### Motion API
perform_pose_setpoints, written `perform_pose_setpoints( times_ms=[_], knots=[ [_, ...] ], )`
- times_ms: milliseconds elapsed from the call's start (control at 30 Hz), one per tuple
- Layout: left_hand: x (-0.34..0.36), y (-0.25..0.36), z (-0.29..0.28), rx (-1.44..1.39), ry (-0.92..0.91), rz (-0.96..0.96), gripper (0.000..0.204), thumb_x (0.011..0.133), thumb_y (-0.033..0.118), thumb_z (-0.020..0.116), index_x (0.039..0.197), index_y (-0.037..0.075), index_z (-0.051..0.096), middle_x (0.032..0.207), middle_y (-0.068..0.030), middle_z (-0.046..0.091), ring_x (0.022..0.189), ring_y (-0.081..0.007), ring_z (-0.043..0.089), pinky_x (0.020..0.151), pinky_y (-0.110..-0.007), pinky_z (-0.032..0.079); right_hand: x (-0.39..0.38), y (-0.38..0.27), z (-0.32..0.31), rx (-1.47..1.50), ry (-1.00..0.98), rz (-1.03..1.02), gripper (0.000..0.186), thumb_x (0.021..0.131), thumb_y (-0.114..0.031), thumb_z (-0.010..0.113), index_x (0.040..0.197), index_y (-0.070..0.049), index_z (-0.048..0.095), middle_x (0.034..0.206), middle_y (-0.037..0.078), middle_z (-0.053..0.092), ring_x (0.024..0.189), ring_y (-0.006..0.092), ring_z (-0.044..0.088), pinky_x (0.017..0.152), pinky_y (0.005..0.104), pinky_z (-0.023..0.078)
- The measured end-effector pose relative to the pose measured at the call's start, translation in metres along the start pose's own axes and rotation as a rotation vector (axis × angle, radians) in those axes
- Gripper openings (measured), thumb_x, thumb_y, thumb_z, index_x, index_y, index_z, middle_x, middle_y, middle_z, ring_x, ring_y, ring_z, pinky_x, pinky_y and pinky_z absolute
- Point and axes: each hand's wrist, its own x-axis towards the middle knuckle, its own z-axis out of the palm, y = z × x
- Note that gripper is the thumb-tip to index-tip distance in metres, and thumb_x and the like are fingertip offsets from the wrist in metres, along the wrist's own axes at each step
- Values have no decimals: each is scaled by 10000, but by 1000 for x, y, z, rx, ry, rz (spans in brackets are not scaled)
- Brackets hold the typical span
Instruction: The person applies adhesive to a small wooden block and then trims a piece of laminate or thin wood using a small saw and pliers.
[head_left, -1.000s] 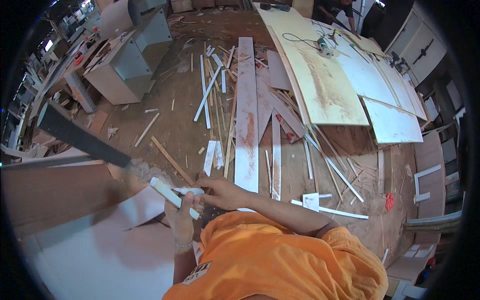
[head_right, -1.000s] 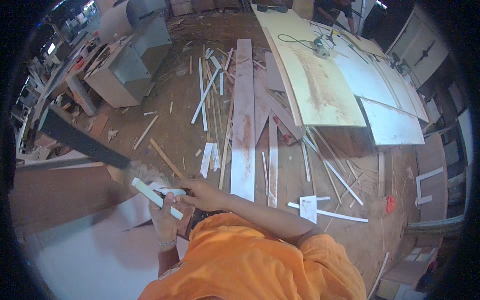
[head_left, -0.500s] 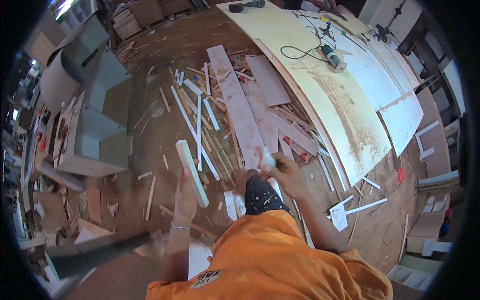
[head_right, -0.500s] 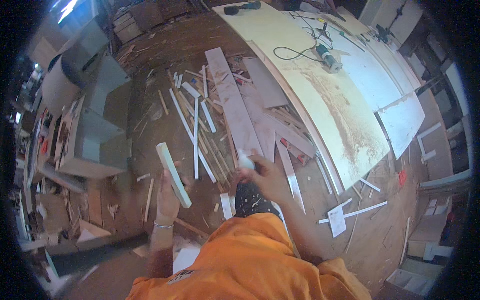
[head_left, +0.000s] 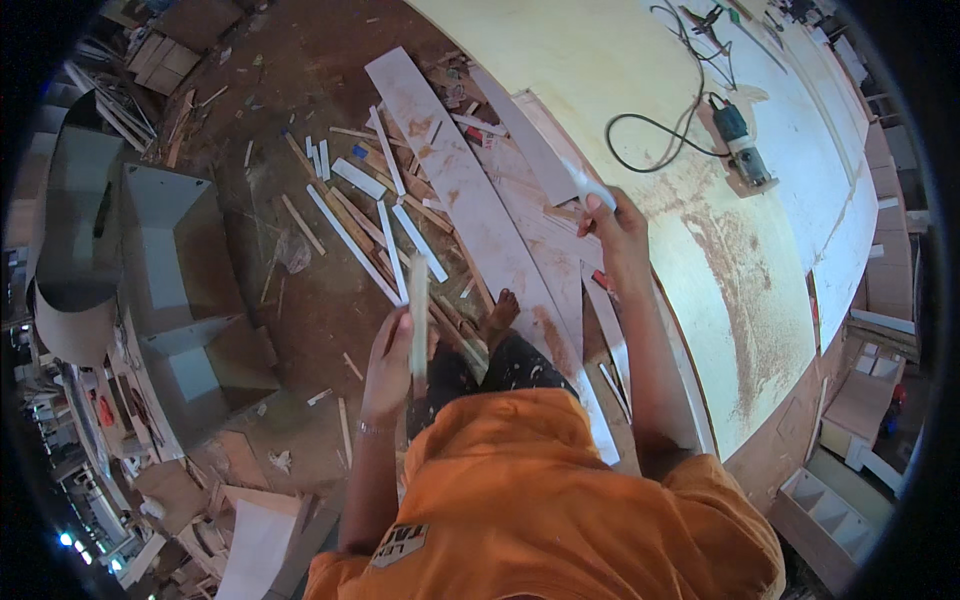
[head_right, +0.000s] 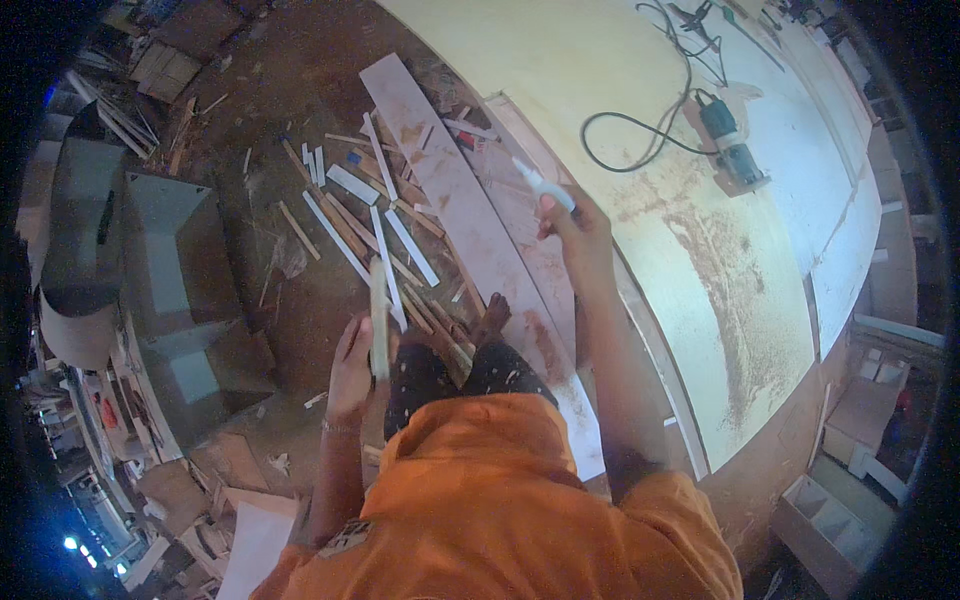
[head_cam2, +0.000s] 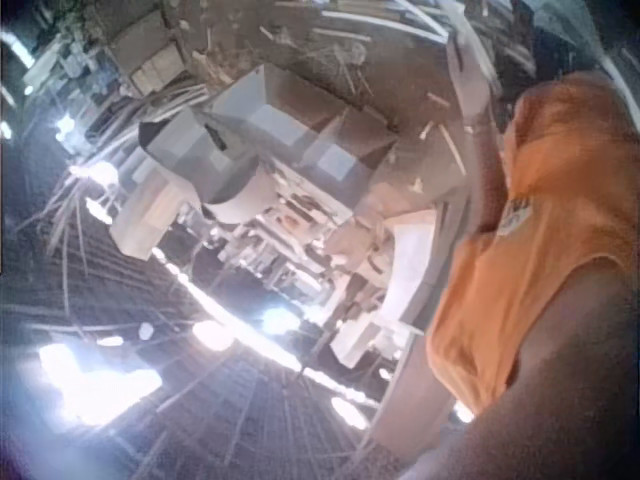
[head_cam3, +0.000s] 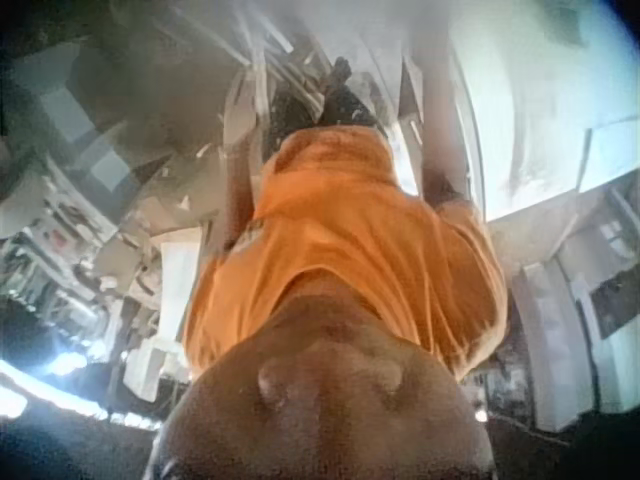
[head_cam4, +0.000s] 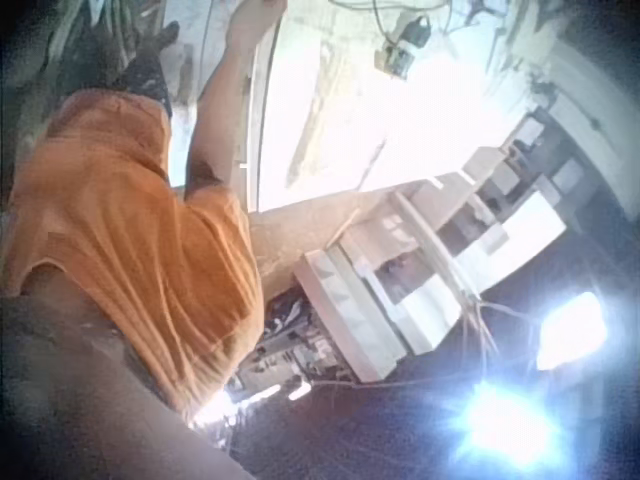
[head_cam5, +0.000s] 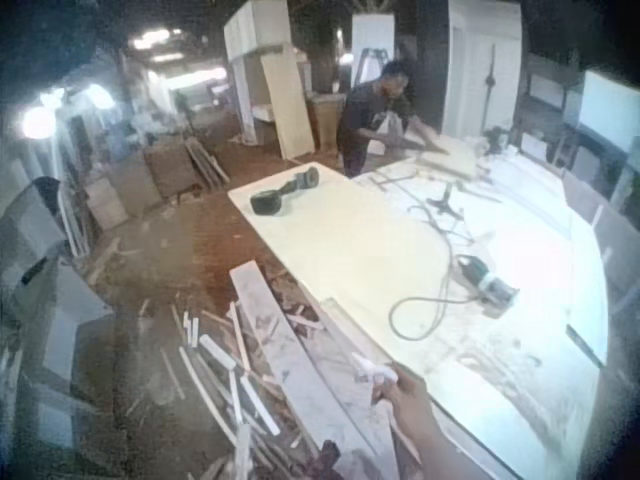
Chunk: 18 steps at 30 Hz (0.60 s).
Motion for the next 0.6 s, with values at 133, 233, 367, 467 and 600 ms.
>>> perform_pose_setpoints(
  times_ms=[133,233,367,467,600],
  knots=[
    [104,69,0,33,-139,16,399,1069,301,566,1331,1,542,934,-50,626,821,-126,652,714,-279,574,65,2,33,102,86,69,356,975,-294,703,1131,24,666,807,35,614,730,144,592,724,309,495],
    [173,92,-7,71,-301,7,420,1052,264,607,1361,-4,511,980,-77,647,863,-158,697,775,-295,603,85,0,55,79,165,94,335,984,-304,681,1084,16,665,802,37,621,746,147,602,713,307,496],
    [252,103,-21,131,-517,-80,422,1069,297,572,1366,4,509,1013,-92,675,850,-157,707,710,-288,589,92,-6,80,41,216,188,316,1013,-319,660,1137,-29,649,854,25,637,748,117,600,700,283,495],
    [295,119,-24,198,-652,-132,415,1092,378,495,1278,14,563,1012,-96,687,815,-135,681,663,-276,563,104,-13,94,-161,312,252,360,1005,-351,668,1149,-21,645,861,26,646,768,107,611,727,272,517],
    [335,127,-25,197,-806,-253,441,1100,383,464,1281,-9,551,924,-68,675,826,-128,662,754,-281,548,122,-13,103,-204,406,280,398,990,-299,688,1192,40,645,828,64,658,735,128,609,705,287,505]
  ],
)
